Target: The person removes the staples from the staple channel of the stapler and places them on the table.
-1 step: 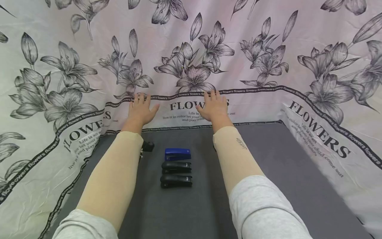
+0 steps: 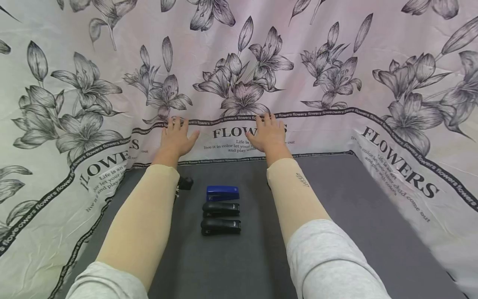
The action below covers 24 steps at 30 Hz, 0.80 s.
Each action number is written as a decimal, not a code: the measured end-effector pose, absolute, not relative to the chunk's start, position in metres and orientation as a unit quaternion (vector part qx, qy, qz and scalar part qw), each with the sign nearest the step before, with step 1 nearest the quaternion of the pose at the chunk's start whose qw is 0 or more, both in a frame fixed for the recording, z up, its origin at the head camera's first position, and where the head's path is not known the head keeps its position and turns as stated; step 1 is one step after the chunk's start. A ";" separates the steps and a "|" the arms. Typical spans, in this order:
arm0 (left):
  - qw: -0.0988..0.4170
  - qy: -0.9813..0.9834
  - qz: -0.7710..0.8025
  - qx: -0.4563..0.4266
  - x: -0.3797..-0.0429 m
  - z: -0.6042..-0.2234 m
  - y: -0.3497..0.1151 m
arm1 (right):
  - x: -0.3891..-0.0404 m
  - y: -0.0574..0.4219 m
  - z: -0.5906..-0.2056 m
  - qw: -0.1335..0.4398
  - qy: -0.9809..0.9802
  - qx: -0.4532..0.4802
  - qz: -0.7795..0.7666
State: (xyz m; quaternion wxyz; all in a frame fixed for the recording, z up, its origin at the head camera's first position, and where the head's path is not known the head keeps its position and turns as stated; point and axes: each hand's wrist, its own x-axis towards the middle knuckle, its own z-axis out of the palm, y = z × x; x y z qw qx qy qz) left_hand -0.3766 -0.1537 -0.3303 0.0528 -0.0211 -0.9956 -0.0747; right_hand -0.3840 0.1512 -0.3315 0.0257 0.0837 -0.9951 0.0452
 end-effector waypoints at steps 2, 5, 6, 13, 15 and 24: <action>0.052 -0.996 -0.071 -0.020 -0.378 -0.331 -0.155 | -0.385 0.151 -0.333 0.024 -0.995 0.085 0.047; 0.049 -0.997 -0.066 -0.014 -0.380 -0.334 -0.159 | -0.386 0.151 -0.336 0.019 -0.995 0.087 0.048; 0.049 -0.997 -0.064 -0.012 -0.380 -0.335 -0.160 | -0.386 0.151 -0.337 0.018 -0.995 0.088 0.049; 0.048 -0.996 -0.069 -0.011 -0.380 -0.339 -0.167 | -0.380 0.150 -0.336 0.019 -0.994 0.092 0.055; 0.049 -0.996 -0.068 -0.014 -0.379 -0.339 -0.168 | -0.379 0.147 -0.333 0.016 -0.993 0.101 0.052; 0.063 -0.993 -0.094 -0.029 -0.372 -0.336 -0.174 | -0.376 0.117 -0.320 0.016 -0.985 0.170 0.034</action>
